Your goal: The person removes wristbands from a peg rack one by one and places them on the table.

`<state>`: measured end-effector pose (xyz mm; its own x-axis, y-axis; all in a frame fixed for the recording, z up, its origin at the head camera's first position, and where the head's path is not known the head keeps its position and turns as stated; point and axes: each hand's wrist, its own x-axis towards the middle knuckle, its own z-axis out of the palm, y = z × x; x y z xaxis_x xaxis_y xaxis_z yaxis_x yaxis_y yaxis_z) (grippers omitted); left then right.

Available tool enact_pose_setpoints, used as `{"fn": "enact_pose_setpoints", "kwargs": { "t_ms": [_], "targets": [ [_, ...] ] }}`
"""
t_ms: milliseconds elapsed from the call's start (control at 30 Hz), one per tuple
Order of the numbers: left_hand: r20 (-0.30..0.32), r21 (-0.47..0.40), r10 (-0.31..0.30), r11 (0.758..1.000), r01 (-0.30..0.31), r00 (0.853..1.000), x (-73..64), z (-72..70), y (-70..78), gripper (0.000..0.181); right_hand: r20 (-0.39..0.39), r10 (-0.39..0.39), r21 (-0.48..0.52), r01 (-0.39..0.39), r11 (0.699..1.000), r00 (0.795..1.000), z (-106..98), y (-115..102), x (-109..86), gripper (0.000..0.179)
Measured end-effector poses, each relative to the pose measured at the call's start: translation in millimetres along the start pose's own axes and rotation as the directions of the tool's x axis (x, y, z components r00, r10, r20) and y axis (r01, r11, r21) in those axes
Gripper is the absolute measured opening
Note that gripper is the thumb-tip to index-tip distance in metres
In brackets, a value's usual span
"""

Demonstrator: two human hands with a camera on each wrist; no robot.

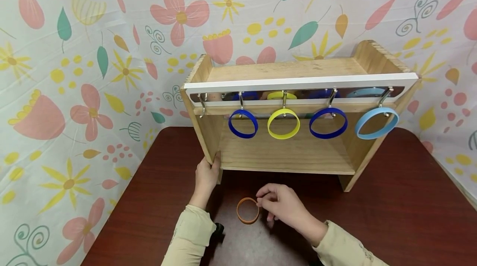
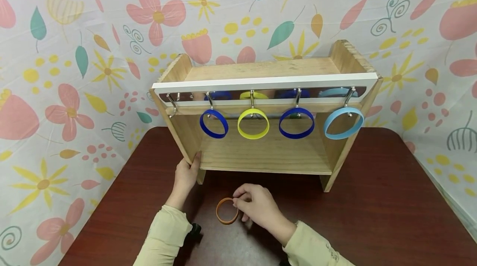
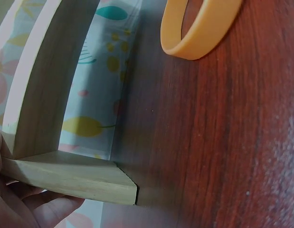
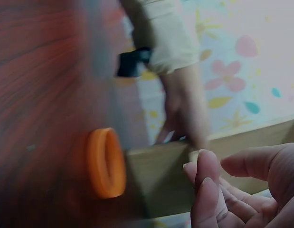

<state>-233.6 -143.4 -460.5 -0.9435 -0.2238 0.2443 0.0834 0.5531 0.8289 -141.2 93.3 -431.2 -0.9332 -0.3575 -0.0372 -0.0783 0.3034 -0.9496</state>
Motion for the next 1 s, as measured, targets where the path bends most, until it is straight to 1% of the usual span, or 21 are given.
{"fn": "enact_pose_setpoints", "kwargs": {
  "t_ms": [167,333,467,633,700,800,1000],
  "targets": [
    [0.006,0.001,-0.008,1.0,0.008,1.0,0.3,0.2,-0.4,0.035,-0.04,-0.071,0.009,0.071,0.997,0.997,-8,-24,-4.1,0.019],
    [0.013,0.005,-0.012,1.0,0.012,1.0,1.0,0.7,-1.0,0.034,-0.093,-0.173,-0.024,0.172,0.985,0.981,-19,-47,-7.0,0.021],
    [0.01,0.01,-0.007,1.0,0.007,1.0,1.2,0.5,-0.9,0.034,-0.132,-0.258,-0.06,0.252,0.966,0.957,-28,-63,-8.4,0.023],
    [0.0,0.017,0.004,1.0,-0.004,1.0,0.4,-0.3,0.4,0.034,-0.173,-0.356,-0.114,0.341,0.933,0.918,-35,-80,-7.8,0.026],
    [0.001,0.013,0.003,1.0,-0.003,1.0,0.2,-0.4,0.5,0.033,-0.182,-0.379,-0.126,0.361,0.924,0.907,-36,-85,-6.7,0.028],
    [0.002,0.011,0.0,1.0,-0.001,1.0,-0.1,-0.3,0.3,0.033,-0.193,-0.398,-0.14,0.376,0.916,0.897,-37,-92,-4.3,0.032],
    [0.004,0.016,0.004,1.0,-0.004,1.0,0.3,0.1,-0.5,0.032,-0.233,-0.39,-0.15,0.363,0.92,0.891,-39,-102,2.5,0.04]
  ]
}}
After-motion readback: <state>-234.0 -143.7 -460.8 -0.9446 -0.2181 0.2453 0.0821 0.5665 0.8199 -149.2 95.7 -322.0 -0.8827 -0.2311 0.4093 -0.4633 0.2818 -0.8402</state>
